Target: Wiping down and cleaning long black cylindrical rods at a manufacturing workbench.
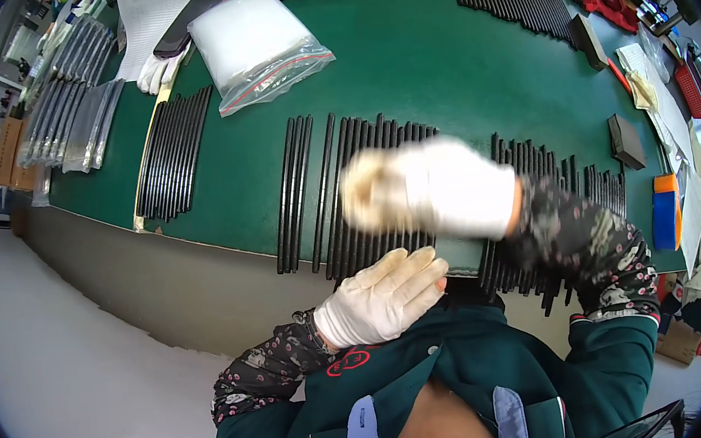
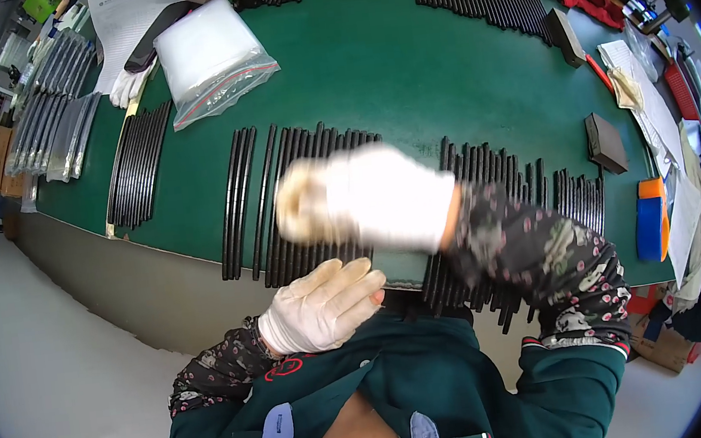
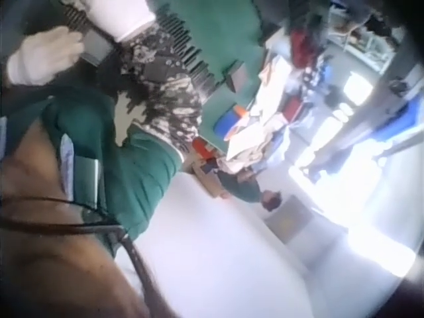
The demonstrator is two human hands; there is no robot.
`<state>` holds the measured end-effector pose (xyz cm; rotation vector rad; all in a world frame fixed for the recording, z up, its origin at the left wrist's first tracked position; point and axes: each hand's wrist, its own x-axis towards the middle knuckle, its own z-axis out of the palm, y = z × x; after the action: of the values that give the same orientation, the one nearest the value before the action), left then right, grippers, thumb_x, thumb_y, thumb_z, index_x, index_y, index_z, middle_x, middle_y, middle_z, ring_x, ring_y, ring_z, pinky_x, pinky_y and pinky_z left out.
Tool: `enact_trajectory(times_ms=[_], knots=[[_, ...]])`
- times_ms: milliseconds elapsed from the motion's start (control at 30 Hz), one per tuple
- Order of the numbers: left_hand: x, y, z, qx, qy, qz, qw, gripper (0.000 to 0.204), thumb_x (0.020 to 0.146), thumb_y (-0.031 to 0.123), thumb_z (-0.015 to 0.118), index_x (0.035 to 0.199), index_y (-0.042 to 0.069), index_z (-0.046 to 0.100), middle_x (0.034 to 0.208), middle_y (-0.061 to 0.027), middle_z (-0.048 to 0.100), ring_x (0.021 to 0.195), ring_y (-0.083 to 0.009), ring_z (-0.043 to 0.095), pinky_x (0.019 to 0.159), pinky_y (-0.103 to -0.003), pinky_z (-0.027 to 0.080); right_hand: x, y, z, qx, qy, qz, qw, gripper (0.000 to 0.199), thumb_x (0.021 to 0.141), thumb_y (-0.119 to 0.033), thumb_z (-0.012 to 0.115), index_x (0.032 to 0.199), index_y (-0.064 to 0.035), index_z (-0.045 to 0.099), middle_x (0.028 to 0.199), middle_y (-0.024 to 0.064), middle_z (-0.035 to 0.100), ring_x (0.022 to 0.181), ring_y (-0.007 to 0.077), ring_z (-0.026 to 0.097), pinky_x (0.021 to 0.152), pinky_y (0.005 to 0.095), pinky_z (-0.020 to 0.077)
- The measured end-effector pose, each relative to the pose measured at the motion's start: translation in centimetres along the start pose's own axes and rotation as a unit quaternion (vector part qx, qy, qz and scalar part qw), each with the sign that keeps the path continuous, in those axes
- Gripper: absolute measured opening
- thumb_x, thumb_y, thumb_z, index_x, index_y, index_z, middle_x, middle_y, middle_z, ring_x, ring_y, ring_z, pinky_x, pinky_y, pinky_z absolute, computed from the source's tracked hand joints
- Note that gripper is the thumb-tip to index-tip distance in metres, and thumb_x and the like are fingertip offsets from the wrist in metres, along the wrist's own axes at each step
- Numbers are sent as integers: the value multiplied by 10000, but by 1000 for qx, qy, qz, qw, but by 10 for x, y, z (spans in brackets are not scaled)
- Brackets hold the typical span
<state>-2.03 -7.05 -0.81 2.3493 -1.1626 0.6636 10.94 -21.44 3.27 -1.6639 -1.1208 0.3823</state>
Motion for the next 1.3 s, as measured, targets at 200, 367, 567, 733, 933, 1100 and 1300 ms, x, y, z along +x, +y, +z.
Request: enact_trajectory(times_ms=[200, 367, 567, 733, 933, 1100, 1300], knots=[[4, -5, 4, -14, -2, -11, 1000, 138, 848, 131, 634, 954, 43, 647, 1081, -85, 663, 1006, -233, 651, 851, -348, 525, 7, -3, -27, -342, 85, -129, 927, 142, 866, -177, 534, 958, -122, 628, 824, 76, 602, 661, 233, 608, 580, 321, 526], [7, 0, -1, 1, 1, 0, 1000, 92, 838, 125, 647, 913, 75, 625, 1010, -61, 659, 921, -218, 654, 776, -313, 530, 12, 5, -27, -139, -5, 79, 987, 203, 940, -279, 504, 965, -108, 610, 999, 38, 659, 830, 218, 658, 703, 285, 539], [6, -3, 0, 0, 0, 2, 1000, 87, 834, 118, 646, 897, 64, 621, 974, -72, 657, 893, -217, 652, 747, -305, 532, 5, -11, -9, -351, -81, -122, 925, 229, 819, -148, 632, 1039, -113, 577, 914, 48, 611, 740, 225, 635, 616, 304, 543], [4, 0, 0, -1, -34, 9, 999, 191, 829, 130, 634, 1005, 57, 635, 1112, -86, 654, 1032, -229, 643, 880, -342, 508, 21, 26, -52, -398, 41, -70, 914, 198, 844, -152, 606, 1040, -126, 597, 929, 55, 613, 756, 241, 642, 628, 330, 551], [4, -2, 1, -12, 15, -12, 1000, 114, 824, 118, 663, 911, 75, 604, 1008, -56, 661, 859, -217, 647, 709, -292, 529, 14, -21, 3, -369, -167, -76, 911, 193, 915, -189, 480, 1009, -87, 615, 906, 84, 640, 805, 226, 659, 661, 334, 548], [7, -2, 0, -8, 8, -1, 1000, 146, 850, 134, 623, 970, 50, 622, 1083, -85, 649, 1005, -225, 643, 855, -340, 524, 26, 27, -38, -347, 77, -9, 935, 162, 891, -139, 553, 1018, -69, 623, 882, 79, 610, 813, 254, 639, 726, 302, 530], [3, -3, 0, 2, 23, 8, 1000, 148, 847, 136, 645, 965, 49, 625, 1085, -83, 649, 1003, -231, 645, 848, -343, 530, 10, 2, -13, -355, 43, -169, 919, 287, 794, -191, 648, 1075, -147, 609, 876, 52, 626, 798, 230, 647, 698, 319, 536]])
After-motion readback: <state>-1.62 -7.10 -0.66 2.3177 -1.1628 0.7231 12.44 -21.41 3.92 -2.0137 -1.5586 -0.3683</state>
